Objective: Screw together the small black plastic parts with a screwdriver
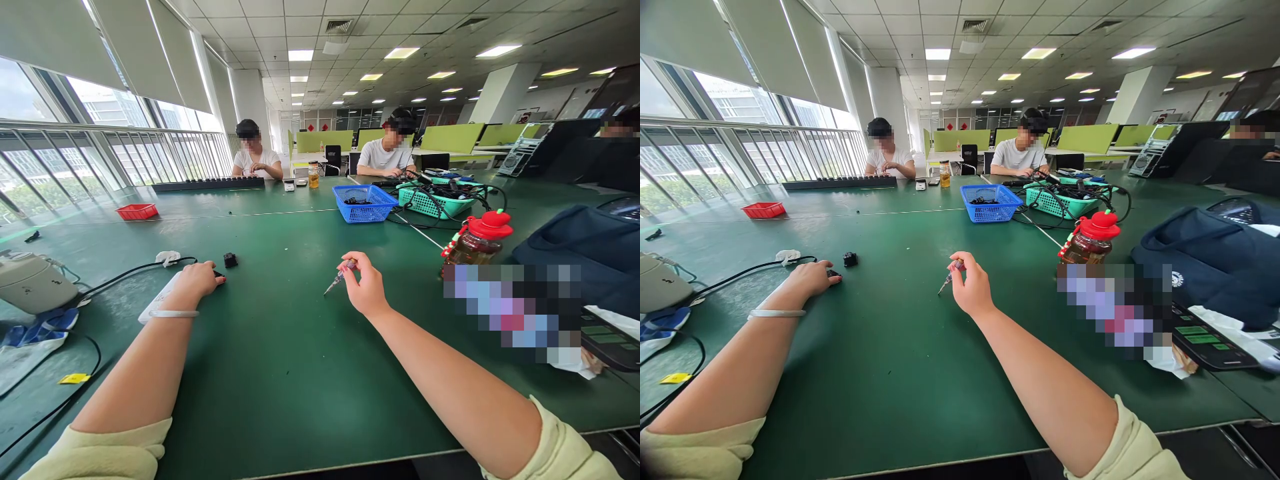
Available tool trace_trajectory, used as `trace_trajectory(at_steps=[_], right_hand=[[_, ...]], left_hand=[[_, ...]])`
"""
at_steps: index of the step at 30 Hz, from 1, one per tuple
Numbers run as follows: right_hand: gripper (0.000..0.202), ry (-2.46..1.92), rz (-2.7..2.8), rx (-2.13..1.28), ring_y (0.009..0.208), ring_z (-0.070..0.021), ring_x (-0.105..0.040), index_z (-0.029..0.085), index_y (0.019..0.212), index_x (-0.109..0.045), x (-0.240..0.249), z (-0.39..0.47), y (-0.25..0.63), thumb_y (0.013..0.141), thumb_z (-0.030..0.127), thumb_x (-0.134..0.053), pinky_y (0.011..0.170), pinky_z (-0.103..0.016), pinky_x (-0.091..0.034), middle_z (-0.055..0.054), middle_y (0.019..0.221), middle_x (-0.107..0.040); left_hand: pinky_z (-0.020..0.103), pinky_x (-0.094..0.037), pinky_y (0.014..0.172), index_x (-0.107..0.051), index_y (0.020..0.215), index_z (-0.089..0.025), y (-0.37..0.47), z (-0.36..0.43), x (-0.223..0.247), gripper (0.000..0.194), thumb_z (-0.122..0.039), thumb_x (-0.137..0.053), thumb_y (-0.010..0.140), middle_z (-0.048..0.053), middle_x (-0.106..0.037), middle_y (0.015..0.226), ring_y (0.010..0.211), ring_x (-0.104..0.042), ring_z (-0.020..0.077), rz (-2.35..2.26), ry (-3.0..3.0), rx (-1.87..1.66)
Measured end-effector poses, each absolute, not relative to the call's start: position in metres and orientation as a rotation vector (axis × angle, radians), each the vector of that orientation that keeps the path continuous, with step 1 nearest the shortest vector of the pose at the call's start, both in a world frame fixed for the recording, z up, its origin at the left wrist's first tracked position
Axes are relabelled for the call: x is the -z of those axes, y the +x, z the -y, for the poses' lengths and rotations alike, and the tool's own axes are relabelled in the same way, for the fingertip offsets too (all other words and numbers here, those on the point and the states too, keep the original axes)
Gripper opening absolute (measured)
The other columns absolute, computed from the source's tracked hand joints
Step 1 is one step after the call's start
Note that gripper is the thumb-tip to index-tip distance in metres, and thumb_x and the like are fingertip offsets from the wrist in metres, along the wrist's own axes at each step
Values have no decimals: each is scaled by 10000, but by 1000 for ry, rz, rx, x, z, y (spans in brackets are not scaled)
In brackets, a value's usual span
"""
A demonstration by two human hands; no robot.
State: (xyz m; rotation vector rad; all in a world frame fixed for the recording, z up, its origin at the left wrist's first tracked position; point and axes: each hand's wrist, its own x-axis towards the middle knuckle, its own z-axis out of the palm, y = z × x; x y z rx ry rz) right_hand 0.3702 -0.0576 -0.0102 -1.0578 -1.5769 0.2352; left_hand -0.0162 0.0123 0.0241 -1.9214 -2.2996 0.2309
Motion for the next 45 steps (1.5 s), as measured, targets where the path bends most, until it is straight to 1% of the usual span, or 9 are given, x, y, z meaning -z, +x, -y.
trace_trajectory(at_steps=[6, 12, 19, 23, 29, 36, 41, 45], right_hand=[[131, -1053, 1576, -233, 821, -205, -700, 245, 1009, -535, 10, 58, 370, 898, 264, -469, 775, -355, -554, -38, 851, -720], [137, -1042, 1580, -226, 811, -203, -696, 240, 1016, -535, 11, 57, 370, 896, 258, -474, 781, -360, -553, -36, 846, -720], [136, -1040, 1578, -227, 810, -202, -697, 242, 1019, -536, 11, 57, 370, 898, 260, -477, 787, -363, -554, -34, 847, -720], [130, -1042, 1579, -226, 798, -198, -697, 246, 1011, -537, 10, 57, 369, 900, 260, -471, 781, -357, -556, -31, 843, -719], [143, -1047, 1571, -225, 805, -200, -698, 243, 1028, -536, 11, 57, 370, 900, 254, -474, 789, -361, -556, -35, 860, -725], [138, -1046, 1570, -221, 803, -203, -699, 240, 1021, -536, 11, 56, 370, 900, 263, -474, 764, -356, -561, -41, 853, -722], [138, -1047, 1564, -223, 794, -200, -696, 242, 1020, -535, 12, 56, 370, 898, 258, -473, 766, -356, -560, -37, 853, -721], [143, -1048, 1566, -226, 804, -202, -695, 244, 1028, -540, 13, 55, 371, 901, 262, -476, 778, -359, -559, -35, 854, -717]], left_hand=[[353, -499, 836, -642, 1212, -199, -16, -9, -25, 528, -552, -529, 836, 162, -682, 1222, 1142, -615, 337, 2372, -1935, -211], [378, -515, 809, -627, 1257, -209, -7, -3, -33, 566, -581, -482, 855, 161, -653, 1283, 1152, -606, 355, 2463, -1882, -137], [384, -522, 768, -690, 1155, -241, -5, -2, -33, 521, -593, -446, 859, 143, -673, 1256, 1142, -607, 359, 2477, -1881, -199], [371, -520, 753, -704, 1131, -250, -1, 0, -37, 490, -579, -463, 860, 141, -684, 1238, 1123, -620, 351, 2505, -1872, -230], [396, -522, 774, -698, 1156, -236, 5, 5, -45, 477, -547, -478, 869, 162, -685, 1221, 1122, -622, 363, 2499, -1854, -197], [390, -518, 750, -673, 1189, -215, -1, 3, -38, 512, -562, -492, 860, 178, -666, 1255, 1146, -608, 373, 2517, -1893, -204], [364, -517, 722, -668, 1186, -242, 2, 5, -42, 482, -549, -509, 850, 145, -652, 1294, 1176, -592, 365, 2538, -1847, -193], [366, -520, 735, -671, 1189, -251, 2, 4, -45, 492, -564, -508, 847, 133, -656, 1293, 1166, -596, 365, 2553, -1834, -187]])
